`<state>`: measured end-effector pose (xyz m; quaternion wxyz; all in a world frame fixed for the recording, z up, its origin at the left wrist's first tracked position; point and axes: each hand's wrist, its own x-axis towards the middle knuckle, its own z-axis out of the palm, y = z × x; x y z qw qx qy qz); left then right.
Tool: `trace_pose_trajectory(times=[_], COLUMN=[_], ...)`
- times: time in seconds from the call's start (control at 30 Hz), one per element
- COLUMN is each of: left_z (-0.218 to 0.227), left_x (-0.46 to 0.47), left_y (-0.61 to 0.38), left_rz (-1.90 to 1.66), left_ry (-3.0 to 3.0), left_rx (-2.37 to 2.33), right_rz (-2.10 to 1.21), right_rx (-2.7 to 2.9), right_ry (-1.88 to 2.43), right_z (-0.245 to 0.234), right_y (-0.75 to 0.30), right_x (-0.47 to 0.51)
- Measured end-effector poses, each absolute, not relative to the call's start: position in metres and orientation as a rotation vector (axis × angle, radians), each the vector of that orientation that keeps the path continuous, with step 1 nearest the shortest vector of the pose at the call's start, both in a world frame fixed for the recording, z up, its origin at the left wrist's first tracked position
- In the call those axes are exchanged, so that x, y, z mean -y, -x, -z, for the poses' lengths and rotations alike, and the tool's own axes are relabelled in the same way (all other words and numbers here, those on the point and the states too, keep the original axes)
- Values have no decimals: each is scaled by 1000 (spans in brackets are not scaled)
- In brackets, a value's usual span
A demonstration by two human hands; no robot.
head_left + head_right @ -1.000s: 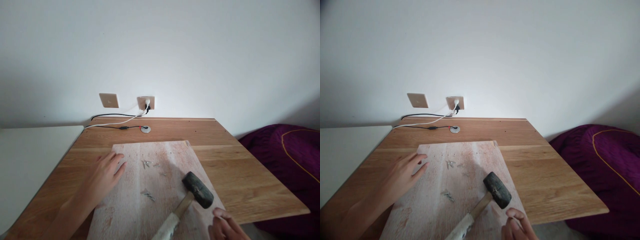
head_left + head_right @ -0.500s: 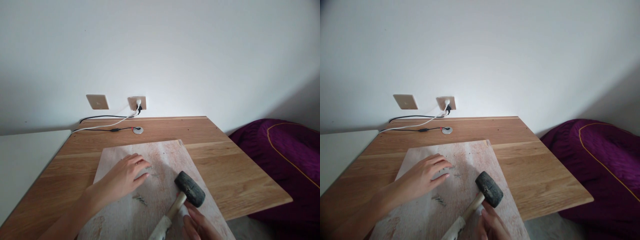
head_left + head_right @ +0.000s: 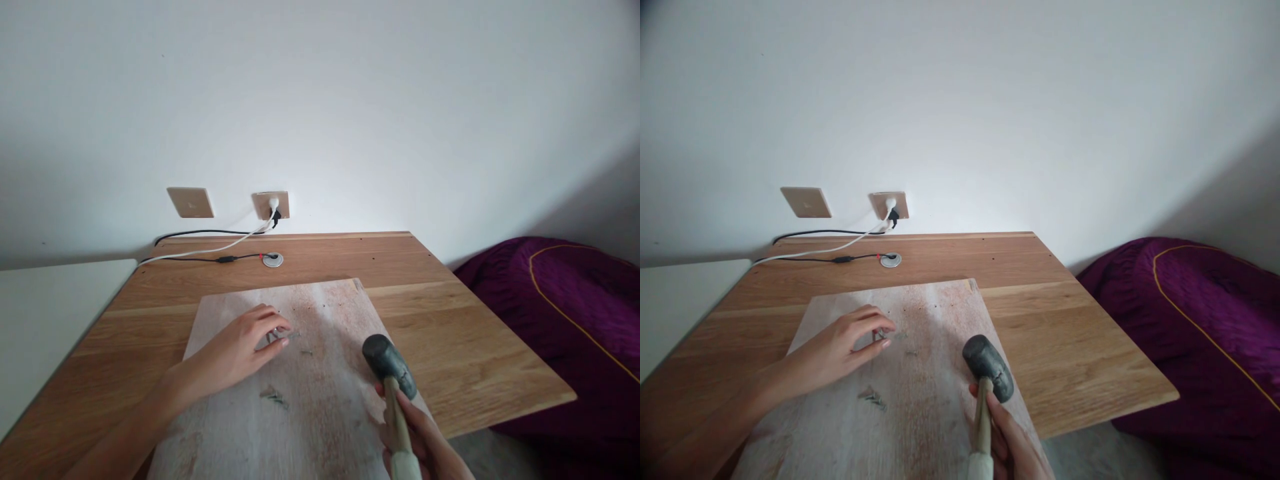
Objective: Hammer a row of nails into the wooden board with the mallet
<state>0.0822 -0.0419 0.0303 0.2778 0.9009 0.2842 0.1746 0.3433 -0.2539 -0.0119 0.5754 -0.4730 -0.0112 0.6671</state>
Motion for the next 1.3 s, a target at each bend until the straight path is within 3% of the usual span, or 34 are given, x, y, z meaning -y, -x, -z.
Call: trace_pose_trajectory(times=[0.17,0.33,0.6,0.7,0.87,1.07,1.3], left_z=[-30,-26,-25,-25,-25,-27,-29], left_x=[37,31,28,28,27,26,22], left_y=[-83,-85,-108,-118,-126,-128,-131], left_rz=[-489,-504,-451,-411,-364,-328,-250], left_ry=[-2435,-2475,-2634,-2709,-2761,-2727,-2761], left_rx=[-785,-817,-671,-579,-530,-547,-474], right_rz=[-1363,-1050,-781,-546,-295,-140,-214], right_rx=[18,96,930,1454,1942,2082,1989], right_ry=[1016,1234,1678,1871,1799,1801,1841], right_z=[12,-16,-81,-72,-38,-23,-17], right_y=[-353,-371,-397,-405,-408,-408,-405], right_x=[248,233,228,227,213,207,211])
